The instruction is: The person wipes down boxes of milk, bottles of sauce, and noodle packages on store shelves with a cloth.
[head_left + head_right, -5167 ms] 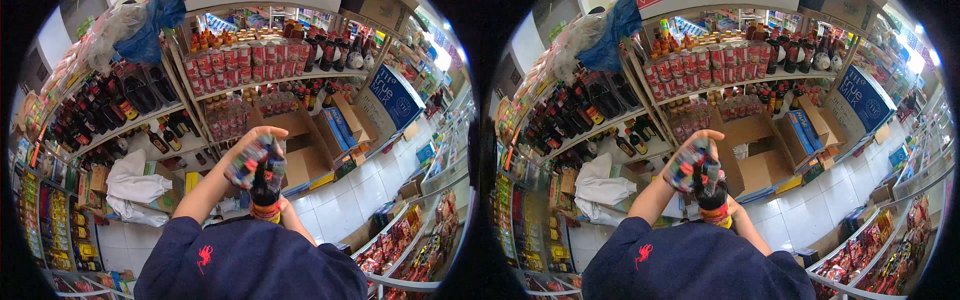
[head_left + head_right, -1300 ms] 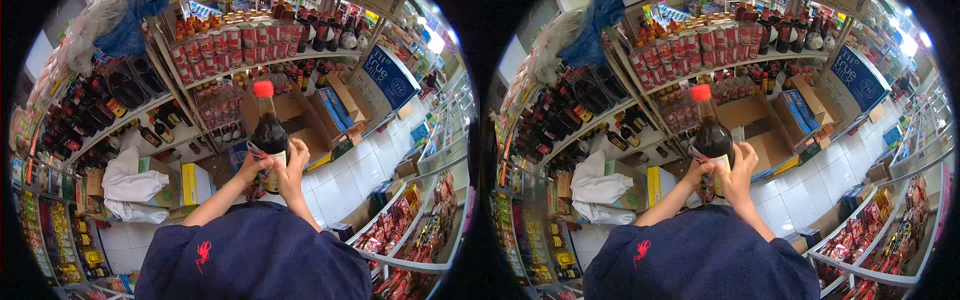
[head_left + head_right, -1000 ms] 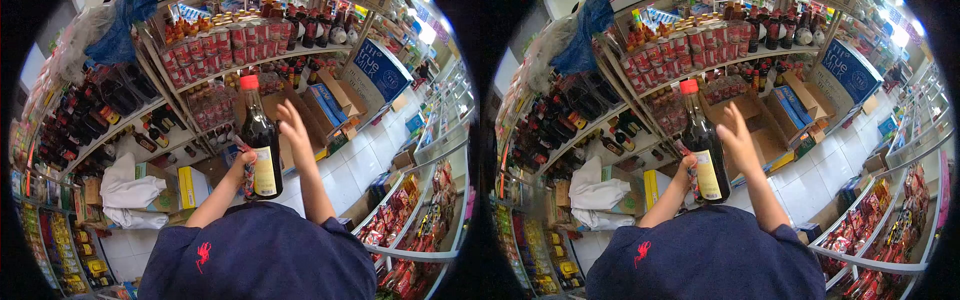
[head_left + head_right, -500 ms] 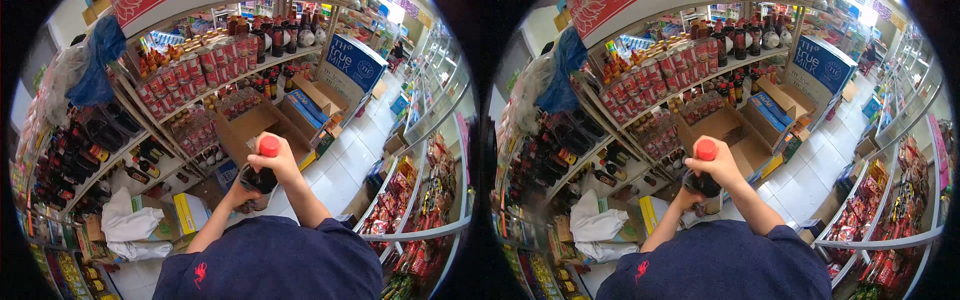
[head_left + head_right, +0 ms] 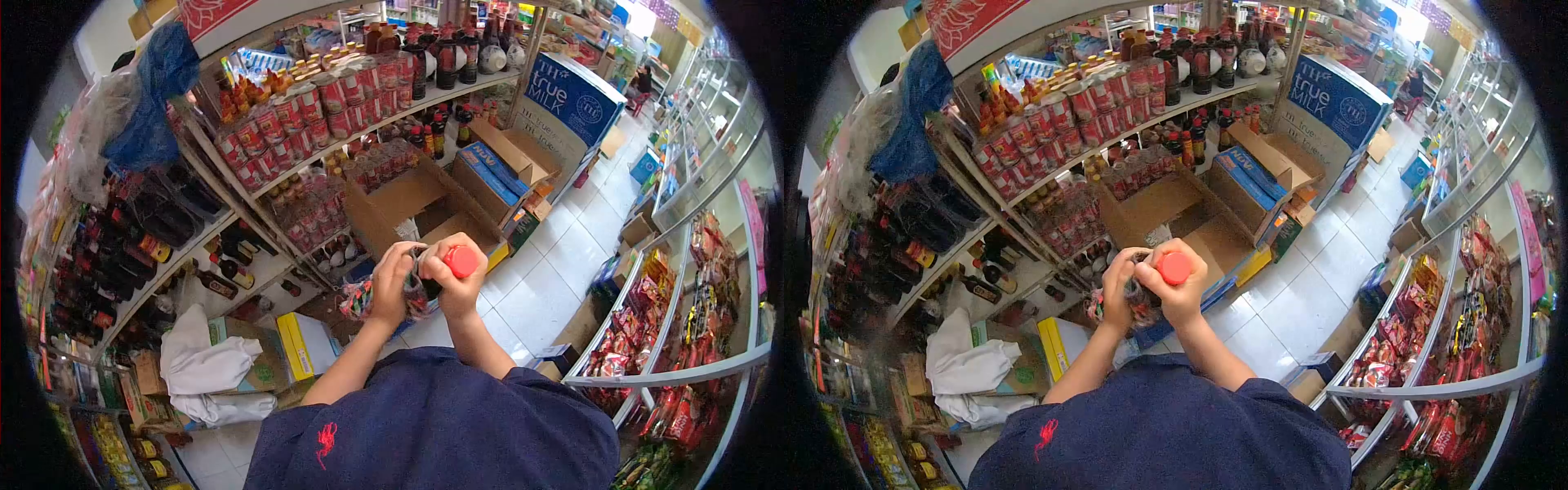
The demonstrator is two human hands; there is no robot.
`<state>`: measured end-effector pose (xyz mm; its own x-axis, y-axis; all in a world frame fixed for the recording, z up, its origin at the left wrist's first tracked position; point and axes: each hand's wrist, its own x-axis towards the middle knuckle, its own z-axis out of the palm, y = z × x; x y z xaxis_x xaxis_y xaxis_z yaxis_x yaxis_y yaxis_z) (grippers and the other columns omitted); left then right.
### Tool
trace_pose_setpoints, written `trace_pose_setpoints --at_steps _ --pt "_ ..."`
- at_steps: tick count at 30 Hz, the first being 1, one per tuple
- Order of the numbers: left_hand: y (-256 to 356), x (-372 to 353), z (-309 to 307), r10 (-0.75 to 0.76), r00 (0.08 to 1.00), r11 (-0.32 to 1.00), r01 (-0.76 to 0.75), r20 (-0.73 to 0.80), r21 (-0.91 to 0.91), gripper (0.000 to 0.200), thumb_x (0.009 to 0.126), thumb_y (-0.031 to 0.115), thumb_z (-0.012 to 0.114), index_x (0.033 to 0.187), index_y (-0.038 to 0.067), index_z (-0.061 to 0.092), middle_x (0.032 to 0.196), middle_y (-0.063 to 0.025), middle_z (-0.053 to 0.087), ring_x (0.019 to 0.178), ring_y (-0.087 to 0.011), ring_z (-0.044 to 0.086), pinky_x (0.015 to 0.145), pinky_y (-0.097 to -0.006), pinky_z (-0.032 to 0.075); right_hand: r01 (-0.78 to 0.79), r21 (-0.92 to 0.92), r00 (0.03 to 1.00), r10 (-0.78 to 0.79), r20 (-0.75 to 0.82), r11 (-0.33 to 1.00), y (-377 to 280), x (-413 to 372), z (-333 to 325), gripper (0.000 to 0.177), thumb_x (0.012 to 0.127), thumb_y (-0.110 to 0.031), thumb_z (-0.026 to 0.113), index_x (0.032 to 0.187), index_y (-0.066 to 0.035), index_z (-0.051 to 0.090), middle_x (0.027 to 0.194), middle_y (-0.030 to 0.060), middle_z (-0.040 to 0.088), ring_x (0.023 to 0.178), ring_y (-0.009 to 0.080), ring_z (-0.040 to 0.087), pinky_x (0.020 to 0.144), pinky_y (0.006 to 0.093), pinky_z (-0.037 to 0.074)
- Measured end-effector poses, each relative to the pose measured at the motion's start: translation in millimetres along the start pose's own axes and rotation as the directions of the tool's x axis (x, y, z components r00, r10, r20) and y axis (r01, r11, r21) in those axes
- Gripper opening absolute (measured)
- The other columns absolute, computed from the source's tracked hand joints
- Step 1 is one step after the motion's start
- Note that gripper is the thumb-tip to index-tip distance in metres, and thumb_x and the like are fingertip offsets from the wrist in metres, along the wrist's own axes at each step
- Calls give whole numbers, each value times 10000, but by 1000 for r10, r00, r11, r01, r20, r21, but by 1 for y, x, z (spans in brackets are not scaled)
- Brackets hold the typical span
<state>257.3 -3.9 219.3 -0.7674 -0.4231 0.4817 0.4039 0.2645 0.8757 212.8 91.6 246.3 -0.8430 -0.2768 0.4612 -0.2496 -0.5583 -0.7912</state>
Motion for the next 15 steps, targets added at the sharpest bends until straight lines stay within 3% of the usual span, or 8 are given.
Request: trace_pose_setpoints --at_steps 1,2,6,7,8,9,10,15 --pt "-10 0 -4 -92 996 993 93 19 -75 320 880 258 383 946 -16 533 877 -115 580 833 -204 547 799 -296 393 -5 84 1000 4 12 996 1 0 0 168 695 -68 666 707 -32 503 652 12 531 602 81 495 581 207 404" --pt "-27 -1 -6 -181 983 970 177 -8 -167 315 871 250 386 952 -14 537 857 -99 576 829 -162 531 787 -269 389 79 11 996 -79 33 997 -3 3 3 187 722 -86 595 718 -17 422 538 71 469 475 165 465 554 276 417" --pt "-16 5 -5 -298 955 918 286 -1 -274 321 875 266 384 971 -4 528 868 -89 562 832 -142 514 785 -254 377 167 100 985 -171 34 981 -3 9 4 191 737 -120 582 729 -19 419 531 74 461 481 158 453 546 281 407" --pt "2 5 1 -244 968 964 237 -49 -123 316 882 268 374 989 9 519 913 -100 554 872 -183 522 803 -283 375 161 104 985 -166 40 981 0 10 3 191 737 -120 582 729 -19 419 531 74 461 481 158 453 546 281 407" --pt "10 6 8 -59 996 997 62 -70 55 319 887 278 367 993 16 516 935 -109 549 894 -214 523 812 -302 375 111 146 993 -115 22 983 1 10 0 173 727 -90 600 732 -15 445 582 67 496 527 139 474 561 263 410" --pt "17 5 13 125 991 967 -109 -55 232 322 892 287 361 998 23 513 956 -118 543 916 -246 523 822 -321 374 59 188 998 -60 3 980 2 10 -3 159 717 -61 619 736 -10 470 633 60 531 574 121 494 576 246 414" --pt "27 4 16 163 985 939 -137 -56 316 335 899 305 348 997 28 507 970 -137 536 933 -294 517 831 -349 373 76 191 997 -79 8 979 2 12 -1 174 717 -69 631 738 -10 470 630 59 527 568 119 488 557 243 406" --pt "-11 6 -9 132 991 967 -134 27 215 348 897 310 363 948 7 526 934 -119 555 898 -246 534 823 -314 379 122 237 990 -135 39 964 10 5 0 183 720 -69 639 738 -4 469 625 59 523 572 131 498 564 252 419"
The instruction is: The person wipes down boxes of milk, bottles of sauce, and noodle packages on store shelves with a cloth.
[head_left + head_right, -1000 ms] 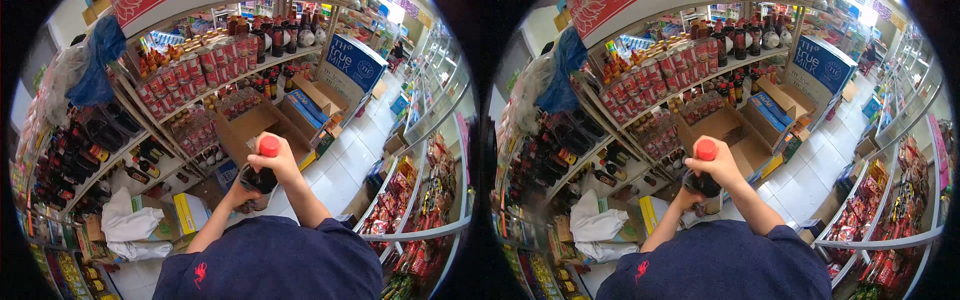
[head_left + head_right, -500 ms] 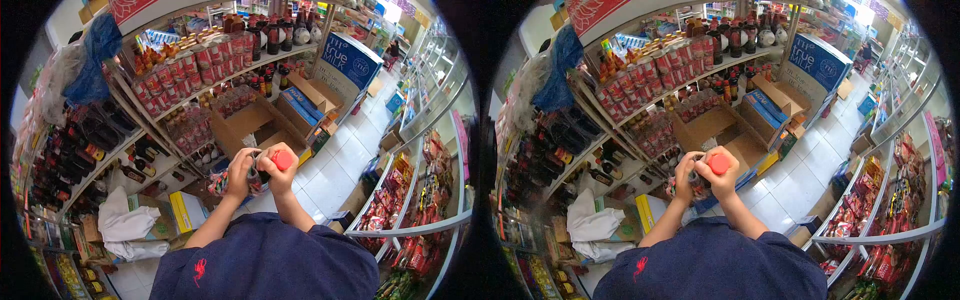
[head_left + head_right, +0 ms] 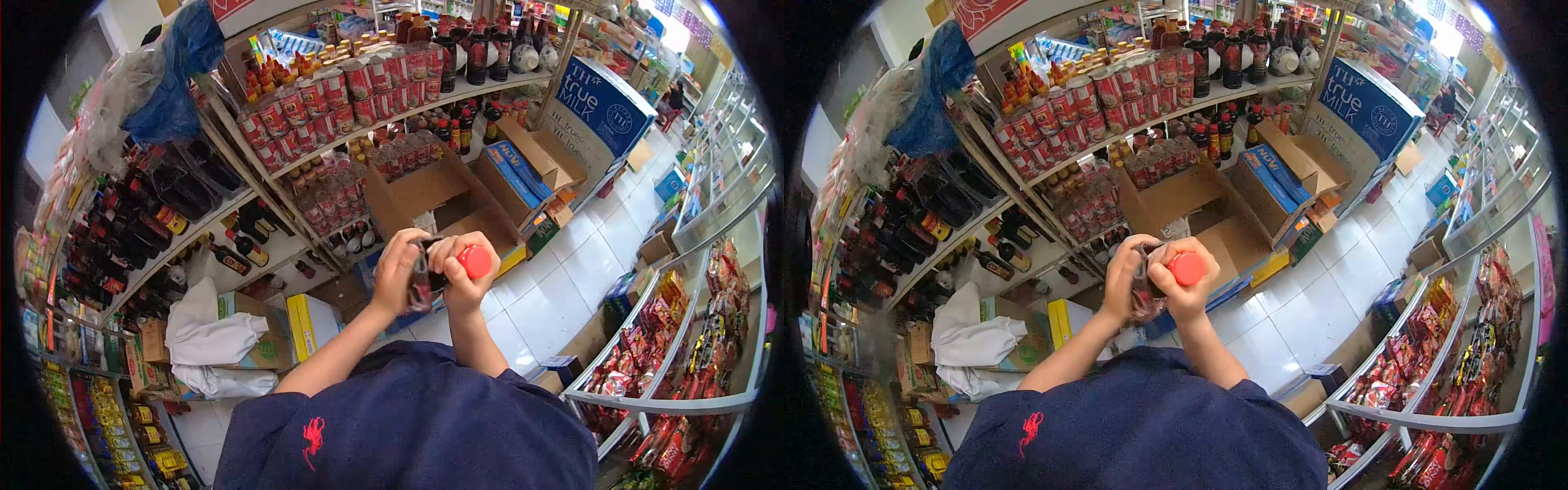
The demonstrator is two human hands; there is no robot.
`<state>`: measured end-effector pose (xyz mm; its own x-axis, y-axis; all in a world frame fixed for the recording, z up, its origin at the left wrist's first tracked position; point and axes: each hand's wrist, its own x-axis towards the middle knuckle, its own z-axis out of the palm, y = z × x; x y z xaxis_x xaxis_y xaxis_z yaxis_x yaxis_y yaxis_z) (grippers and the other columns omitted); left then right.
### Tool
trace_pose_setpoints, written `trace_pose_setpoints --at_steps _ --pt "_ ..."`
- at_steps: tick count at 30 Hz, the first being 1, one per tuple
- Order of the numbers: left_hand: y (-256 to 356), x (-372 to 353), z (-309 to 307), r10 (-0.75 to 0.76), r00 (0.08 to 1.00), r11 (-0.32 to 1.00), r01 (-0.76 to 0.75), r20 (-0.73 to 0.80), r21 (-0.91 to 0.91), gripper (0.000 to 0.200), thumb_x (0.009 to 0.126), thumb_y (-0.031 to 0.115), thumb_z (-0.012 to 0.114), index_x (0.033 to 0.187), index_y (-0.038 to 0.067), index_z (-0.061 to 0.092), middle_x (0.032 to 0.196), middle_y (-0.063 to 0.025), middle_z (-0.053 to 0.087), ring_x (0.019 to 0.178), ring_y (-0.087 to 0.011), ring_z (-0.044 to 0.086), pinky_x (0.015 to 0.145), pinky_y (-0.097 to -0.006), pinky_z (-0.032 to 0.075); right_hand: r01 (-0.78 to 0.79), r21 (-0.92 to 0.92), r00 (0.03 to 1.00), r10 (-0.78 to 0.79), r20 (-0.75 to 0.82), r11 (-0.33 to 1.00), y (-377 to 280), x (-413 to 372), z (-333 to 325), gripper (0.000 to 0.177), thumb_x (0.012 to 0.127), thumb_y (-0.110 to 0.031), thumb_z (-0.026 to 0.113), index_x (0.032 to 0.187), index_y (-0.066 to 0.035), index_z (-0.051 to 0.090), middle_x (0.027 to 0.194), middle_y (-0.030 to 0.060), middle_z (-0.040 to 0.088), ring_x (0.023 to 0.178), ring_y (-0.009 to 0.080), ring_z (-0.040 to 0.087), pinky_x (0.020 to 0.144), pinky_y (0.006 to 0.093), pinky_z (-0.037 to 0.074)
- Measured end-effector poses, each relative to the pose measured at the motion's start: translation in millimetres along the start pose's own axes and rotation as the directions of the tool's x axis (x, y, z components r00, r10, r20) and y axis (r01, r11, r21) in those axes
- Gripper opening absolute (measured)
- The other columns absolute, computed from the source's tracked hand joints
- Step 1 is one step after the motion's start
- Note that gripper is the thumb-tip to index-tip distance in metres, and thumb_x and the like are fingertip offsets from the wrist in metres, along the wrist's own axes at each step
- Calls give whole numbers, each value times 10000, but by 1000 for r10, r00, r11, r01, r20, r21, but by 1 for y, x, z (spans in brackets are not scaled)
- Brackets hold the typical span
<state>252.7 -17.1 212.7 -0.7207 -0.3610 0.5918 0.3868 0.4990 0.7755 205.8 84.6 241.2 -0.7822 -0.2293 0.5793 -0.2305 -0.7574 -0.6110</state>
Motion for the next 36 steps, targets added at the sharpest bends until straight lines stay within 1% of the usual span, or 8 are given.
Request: trace_pose_setpoints --at_steps 2,7,11,16,19,23,26,36 --pt "-36 -8 -4 -306 942 857 335 135 -393 349 895 308 376 909 1 540 886 -77 565 853 -164 527 808 -278 381 11 35 1000 -12 7 999 -2 -1 0 183 716 -70 642 735 -3 472 614 60 522 571 139 506 573 262 428" --pt "-27 -7 15 -470 879 730 440 83 -523 330 894 304 367 941 16 522 862 -34 543 839 -118 503 806 -247 371 31 -51 999 -30 17 998 -3 0 -4 196 693 -96 659 718 -1 490 601 54 517 560 134 502 556 259 427" --pt "30 11 19 -168 984 981 173 63 -89 341 865 318 365 946 31 532 852 -134 581 846 -254 564 790 -308 390 17 -134 999 -21 -32 991 -6 -2 -8 204 685 -107 666 717 -1 494 606 39 519 550 119 492 538 243 411" --pt "-9 6 21 -144 983 962 166 116 -216 353 859 311 388 879 11 575 837 -124 602 824 -231 577 769 -295 399 -34 -57 999 33 -13 998 0 -3 -19 207 688 -114 667 720 -5 494 616 41 520 553 119 494 558 238 410" --pt "-98 -24 24 -484 843 688 531 234 -495 339 856 291 419 878 -14 566 880 -72 595 849 -147 545 802 -266 391 -31 -63 1000 30 -4 998 -2 -6 -22 219 684 -117 666 722 1 485 601 51 513 546 138 503 577 263 428" --pt "-30 -10 20 -377 900 714 432 217 -551 318 867 280 393 932 5 539 897 -65 577 876 -133 522 814 -256 377 -8 8 999 7 42 1000 -9 -2 -13 226 681 -123 659 713 8 477 585 60 502 538 146 498 552 275 421" --pt "34 9 19 -91 988 983 109 123 -146 405 870 340 347 917 -6 553 918 -109 586 842 -179 554 810 -293 400 -10 -66 999 12 36 998 -11 -4 -15 221 664 -121 659 706 0 479 573 51 483 522 132 468 509 248 372" --pt "-45 -14 14 -181 973 912 220 142 -347 418 880 335 327 910 -14 555 876 -97 593 820 -165 560 787 -279 412 134 -18 977 -129 171 991 -31 -1 -7 342 676 -263 666 734 -21 431 525 89 478 461 195 472 540 318 402"
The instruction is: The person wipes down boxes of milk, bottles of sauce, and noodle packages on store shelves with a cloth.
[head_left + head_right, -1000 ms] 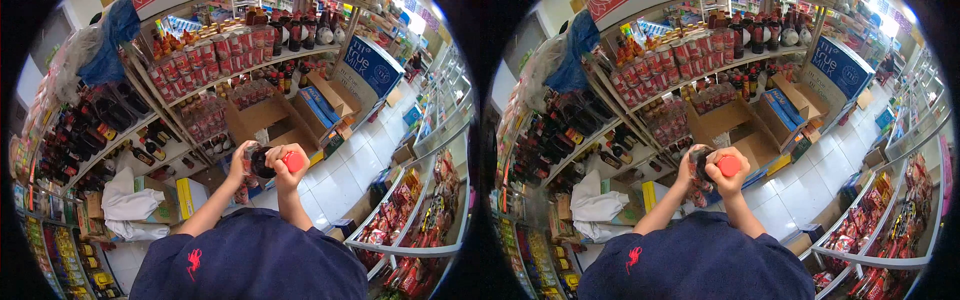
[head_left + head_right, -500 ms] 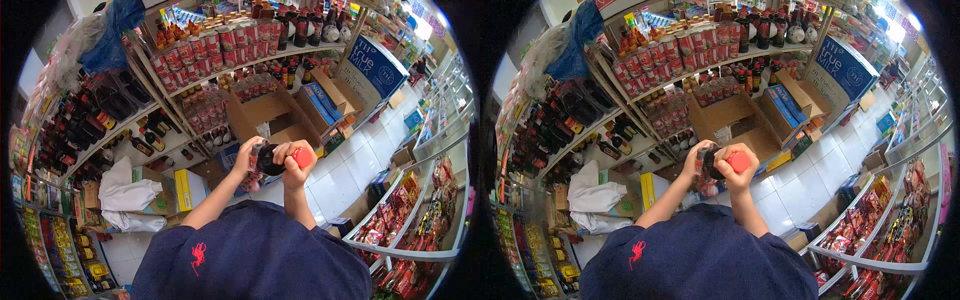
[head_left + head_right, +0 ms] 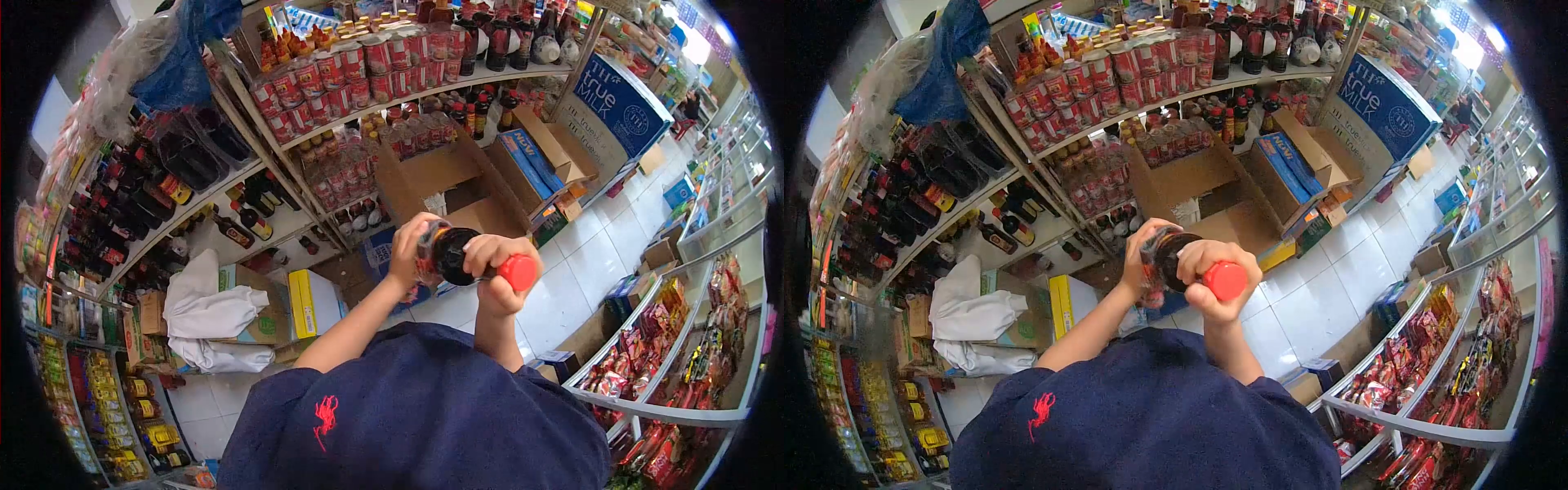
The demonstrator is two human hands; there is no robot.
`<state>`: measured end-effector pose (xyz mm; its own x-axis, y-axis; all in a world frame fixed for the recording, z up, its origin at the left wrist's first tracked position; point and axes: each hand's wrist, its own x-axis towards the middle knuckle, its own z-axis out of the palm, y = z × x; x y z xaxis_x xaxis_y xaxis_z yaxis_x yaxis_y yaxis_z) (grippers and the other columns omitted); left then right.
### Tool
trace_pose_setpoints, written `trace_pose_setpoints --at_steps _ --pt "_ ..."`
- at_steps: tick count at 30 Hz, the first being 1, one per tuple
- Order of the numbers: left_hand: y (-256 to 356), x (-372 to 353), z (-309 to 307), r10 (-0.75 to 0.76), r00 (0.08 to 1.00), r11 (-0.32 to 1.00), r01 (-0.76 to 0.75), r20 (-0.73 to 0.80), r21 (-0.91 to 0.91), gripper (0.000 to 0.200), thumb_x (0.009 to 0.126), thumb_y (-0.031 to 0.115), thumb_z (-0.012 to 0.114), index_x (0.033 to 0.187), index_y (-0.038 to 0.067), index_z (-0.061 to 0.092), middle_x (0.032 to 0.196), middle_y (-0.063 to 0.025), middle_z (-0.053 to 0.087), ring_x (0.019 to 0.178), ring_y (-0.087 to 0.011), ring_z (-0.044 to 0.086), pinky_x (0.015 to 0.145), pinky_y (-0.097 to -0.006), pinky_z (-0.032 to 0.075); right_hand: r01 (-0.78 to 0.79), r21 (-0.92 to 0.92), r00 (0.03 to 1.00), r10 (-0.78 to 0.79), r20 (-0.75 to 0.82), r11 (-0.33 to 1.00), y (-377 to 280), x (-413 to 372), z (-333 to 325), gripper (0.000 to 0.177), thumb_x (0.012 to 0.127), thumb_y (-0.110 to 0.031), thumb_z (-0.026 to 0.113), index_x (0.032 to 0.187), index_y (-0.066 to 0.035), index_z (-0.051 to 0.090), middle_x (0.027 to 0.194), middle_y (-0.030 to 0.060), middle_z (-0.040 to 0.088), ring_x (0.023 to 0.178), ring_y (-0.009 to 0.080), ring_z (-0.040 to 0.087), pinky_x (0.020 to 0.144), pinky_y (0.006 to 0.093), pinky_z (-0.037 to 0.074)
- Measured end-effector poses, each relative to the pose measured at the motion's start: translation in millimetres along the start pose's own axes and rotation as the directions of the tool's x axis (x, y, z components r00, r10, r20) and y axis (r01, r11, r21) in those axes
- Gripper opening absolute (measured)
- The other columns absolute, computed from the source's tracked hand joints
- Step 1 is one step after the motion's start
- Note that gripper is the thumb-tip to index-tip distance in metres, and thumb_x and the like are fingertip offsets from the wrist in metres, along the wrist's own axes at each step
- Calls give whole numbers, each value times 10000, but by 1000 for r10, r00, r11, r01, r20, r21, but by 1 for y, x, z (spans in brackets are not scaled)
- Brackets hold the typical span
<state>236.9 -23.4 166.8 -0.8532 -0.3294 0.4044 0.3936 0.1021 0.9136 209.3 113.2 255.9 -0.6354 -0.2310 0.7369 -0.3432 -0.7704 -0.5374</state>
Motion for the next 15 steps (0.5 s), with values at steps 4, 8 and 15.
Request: trace_pose_setpoints --at_steps 4,8,15 --pt "-37 3 -9 -207 970 944 164 -128 -286 355 858 309 356 892 6 538 887 -66 586 824 -187 564 785 -276 415 146 44 984 -149 96 988 -15 8 -1 349 646 -281 709 629 -40 458 521 78 513 476 210 531 545 336 459" --pt "1 13 -16 -279 871 309 480 404 -821 428 877 357 410 1099 0 492 1062 -138 563 942 -227 566 843 -375 461 266 88 928 -279 246 960 -29 20 -5 393 671 -362 703 650 -49 467 503 65 514 430 205 528 501 331 467" --pt "-39 6 -27 -423 838 -34 367 346 -930 355 867 360 442 890 29 567 907 -144 615 809 -250 602 753 -387 493 272 252 914 -332 234 929 -29 33 -16 385 738 -392 633 700 -64 436 497 64 522 423 196 537 505 338 476"
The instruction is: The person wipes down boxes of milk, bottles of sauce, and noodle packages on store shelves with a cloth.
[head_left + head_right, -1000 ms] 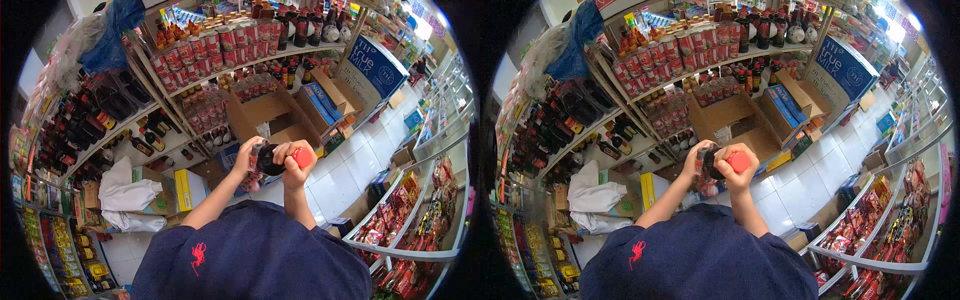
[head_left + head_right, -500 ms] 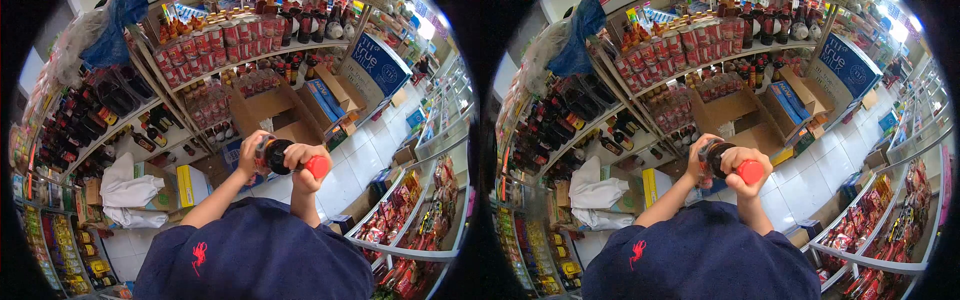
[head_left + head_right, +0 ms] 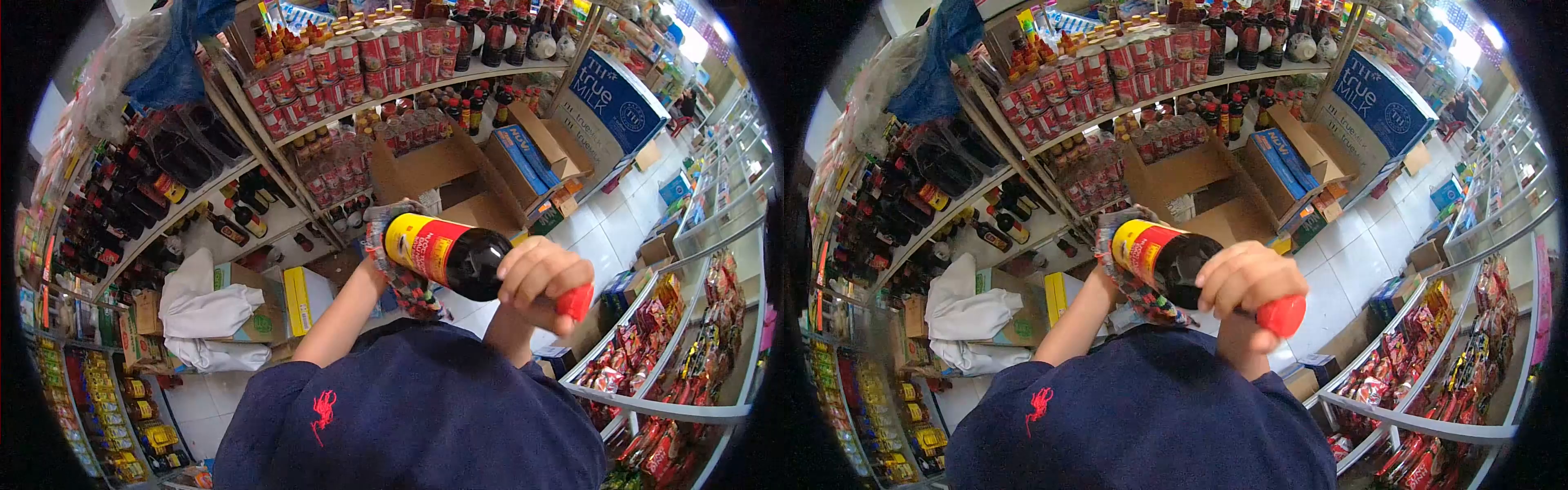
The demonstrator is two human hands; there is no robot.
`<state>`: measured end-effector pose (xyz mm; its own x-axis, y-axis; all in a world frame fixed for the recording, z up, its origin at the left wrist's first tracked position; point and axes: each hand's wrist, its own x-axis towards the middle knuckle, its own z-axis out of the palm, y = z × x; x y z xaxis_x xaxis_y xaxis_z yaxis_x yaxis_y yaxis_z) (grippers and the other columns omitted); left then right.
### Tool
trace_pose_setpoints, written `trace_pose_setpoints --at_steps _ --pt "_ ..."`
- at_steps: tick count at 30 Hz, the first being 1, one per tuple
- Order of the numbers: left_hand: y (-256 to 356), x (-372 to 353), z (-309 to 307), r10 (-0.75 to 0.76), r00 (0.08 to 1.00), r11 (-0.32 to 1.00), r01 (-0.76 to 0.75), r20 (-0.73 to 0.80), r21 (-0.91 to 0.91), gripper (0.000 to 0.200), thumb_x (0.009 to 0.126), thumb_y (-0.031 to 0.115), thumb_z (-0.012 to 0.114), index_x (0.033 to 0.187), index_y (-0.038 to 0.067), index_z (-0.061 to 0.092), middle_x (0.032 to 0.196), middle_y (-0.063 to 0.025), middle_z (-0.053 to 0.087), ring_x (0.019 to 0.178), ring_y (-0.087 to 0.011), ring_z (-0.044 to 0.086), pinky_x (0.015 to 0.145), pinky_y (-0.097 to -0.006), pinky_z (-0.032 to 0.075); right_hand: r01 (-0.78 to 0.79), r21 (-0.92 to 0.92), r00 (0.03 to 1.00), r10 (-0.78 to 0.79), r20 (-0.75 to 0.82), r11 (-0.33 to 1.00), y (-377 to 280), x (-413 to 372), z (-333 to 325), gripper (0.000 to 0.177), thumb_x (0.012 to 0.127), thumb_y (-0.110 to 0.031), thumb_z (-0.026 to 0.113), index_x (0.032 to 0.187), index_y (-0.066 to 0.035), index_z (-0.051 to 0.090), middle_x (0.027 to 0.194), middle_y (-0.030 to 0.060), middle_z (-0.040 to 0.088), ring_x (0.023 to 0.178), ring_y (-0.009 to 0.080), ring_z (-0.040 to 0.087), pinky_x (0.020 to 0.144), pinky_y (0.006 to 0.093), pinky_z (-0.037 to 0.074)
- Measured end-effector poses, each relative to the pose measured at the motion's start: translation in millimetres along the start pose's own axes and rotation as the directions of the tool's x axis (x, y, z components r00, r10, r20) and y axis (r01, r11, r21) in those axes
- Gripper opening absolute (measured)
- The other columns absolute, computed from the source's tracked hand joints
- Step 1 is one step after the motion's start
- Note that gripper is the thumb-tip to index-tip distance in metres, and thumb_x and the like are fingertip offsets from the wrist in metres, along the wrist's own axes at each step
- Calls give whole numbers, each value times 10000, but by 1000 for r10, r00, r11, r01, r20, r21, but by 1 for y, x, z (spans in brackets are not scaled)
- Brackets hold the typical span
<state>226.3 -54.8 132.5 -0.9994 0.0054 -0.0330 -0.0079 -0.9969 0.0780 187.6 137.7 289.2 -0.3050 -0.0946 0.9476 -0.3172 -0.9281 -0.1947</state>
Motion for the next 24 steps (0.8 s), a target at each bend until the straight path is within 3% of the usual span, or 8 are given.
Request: trace_pose_setpoints --at_steps 1,4,7,9,15,17,21,24 --pt "-4 -14 41 -132 967 979 162 220 -127 443 861 415 433 919 -5 561 912 -156 614 803 -253 607 746 -376 494 6 -18 999 -7 -51 1000 3 -4 -1 381 750 -393 617 751 -56 438 497 61 519 423 202 536 511 344 475" --pt "8 -29 55 -40 996 957 16 75 291 579 863 475 379 991 -68 533 945 -178 609 825 -257 610 744 -370 497 -50 -134 894 -16 -447 990 14 -10 3 272 850 -282 486 961 -65 364 612 102 495 510 230 535 556 362 472" --pt "18 -38 52 83 991 972 -103 101 213 619 860 486 356 1006 -93 516 972 -214 592 837 -285 610 758 -393 501 -249 -227 773 52 -632 942 15 -3 13 154 873 -180 436 959 -69 372 618 72 459 540 221 507 656 387 463" --pt "18 -49 63 137 987 951 -154 82 269 608 860 479 361 1000 -90 522 955 -210 598 834 -280 612 760 -388 500 -259 345 586 430 -686 902 11 1 11 130 851 -146 447 939 -71 388 638 47 435 603 197 483 745 396 433" --pt "25 -57 80 99 981 861 1 -170 508 540 809 468 481 953 -46 561 901 -162 621 765 -254 620 699 -355 502 -194 355 719 379 -583 914 18 -13 -2 109 808 -157 488 837 -74 425 616 17 391 576 136 401 704 330 387" --pt "24 -57 81 391 816 689 46 -425 724 435 798 402 537 939 -9 572 861 -117 620 767 -215 604 708 -340 483 -160 318 832 301 -466 935 17 -13 -1 153 755 -162 520 783 -83 392 562 27 391 508 153 414 646 336 400" --pt "12 -52 91 619 784 146 -70 -37 987 331 809 316 545 879 -5 580 801 -33 578 763 -110 520 706 -247 406 -165 216 904 235 -357 962 13 -12 14 226 727 -222 571 743 -84 392 518 28 426 441 162 446 570 335 411" --pt "0 -52 95 628 778 43 -60 20 997 329 829 297 516 854 -23 586 776 -15 568 743 -87 494 701 -227 376 -155 170 925 203 -320 973 13 -12 18 223 686 -207 581 726 -77 404 495 39 458 429 172 473 558 335 429"
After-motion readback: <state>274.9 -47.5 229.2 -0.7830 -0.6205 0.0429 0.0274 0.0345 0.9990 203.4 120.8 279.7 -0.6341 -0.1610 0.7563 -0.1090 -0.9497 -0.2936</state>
